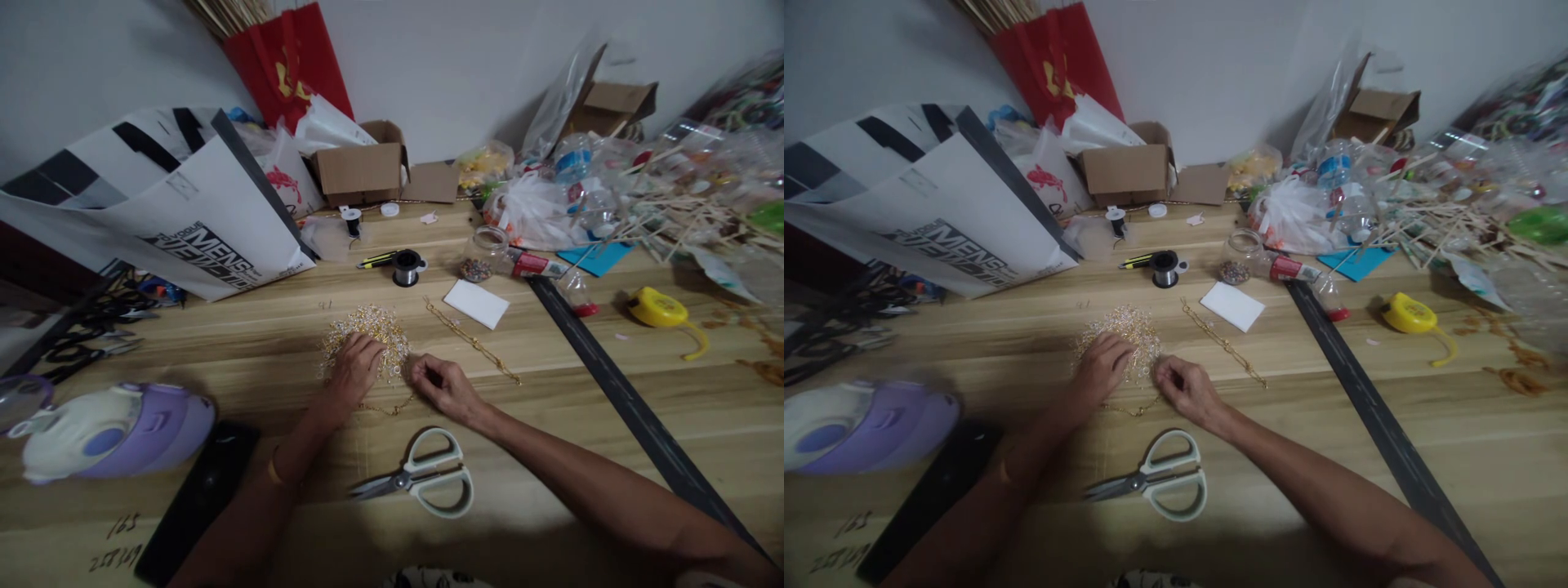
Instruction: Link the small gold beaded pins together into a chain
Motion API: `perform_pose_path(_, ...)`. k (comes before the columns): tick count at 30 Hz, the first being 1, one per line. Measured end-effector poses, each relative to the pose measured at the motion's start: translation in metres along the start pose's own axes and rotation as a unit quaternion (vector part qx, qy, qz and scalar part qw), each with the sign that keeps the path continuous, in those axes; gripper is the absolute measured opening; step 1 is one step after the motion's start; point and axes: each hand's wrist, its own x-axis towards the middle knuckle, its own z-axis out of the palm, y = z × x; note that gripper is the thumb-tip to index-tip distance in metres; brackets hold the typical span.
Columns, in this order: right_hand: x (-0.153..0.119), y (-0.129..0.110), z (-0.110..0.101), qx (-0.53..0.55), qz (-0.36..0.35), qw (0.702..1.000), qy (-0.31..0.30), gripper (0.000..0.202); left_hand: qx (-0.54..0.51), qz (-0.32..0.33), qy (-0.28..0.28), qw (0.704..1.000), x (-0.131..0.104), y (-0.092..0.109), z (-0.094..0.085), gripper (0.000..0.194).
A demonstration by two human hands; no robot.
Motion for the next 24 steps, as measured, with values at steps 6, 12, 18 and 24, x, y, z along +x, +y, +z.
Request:
perform_pose_path(6, 0.000, -0.001, 0.000, -0.004, 0.000, 1.000, 0.000, 0.016, -0.022, 0.035, -0.021, 0.999, 0.000, 0.010, -0.004, 0.012)
perform_pose_path(12, 0.000, -0.002, 0.000, -0.010, -0.002, 1.000, 0.001, 0.016, -0.017, 0.024, -0.042, 0.999, 0.000, 0.012, -0.001, 0.011)
perform_pose_path(18, 0.000, -0.001, 0.000, -0.006, 0.000, 1.000, -0.003, 0.016, -0.010, 0.022, -0.045, 0.999, 0.000, 0.010, 0.001, 0.010)
perform_pose_path(24, 0.000, -0.001, 0.000, -0.005, 0.004, 1.000, -0.004, 0.015, 0.009, 0.034, -0.048, 0.998, -0.001, 0.011, -0.001, 0.011)
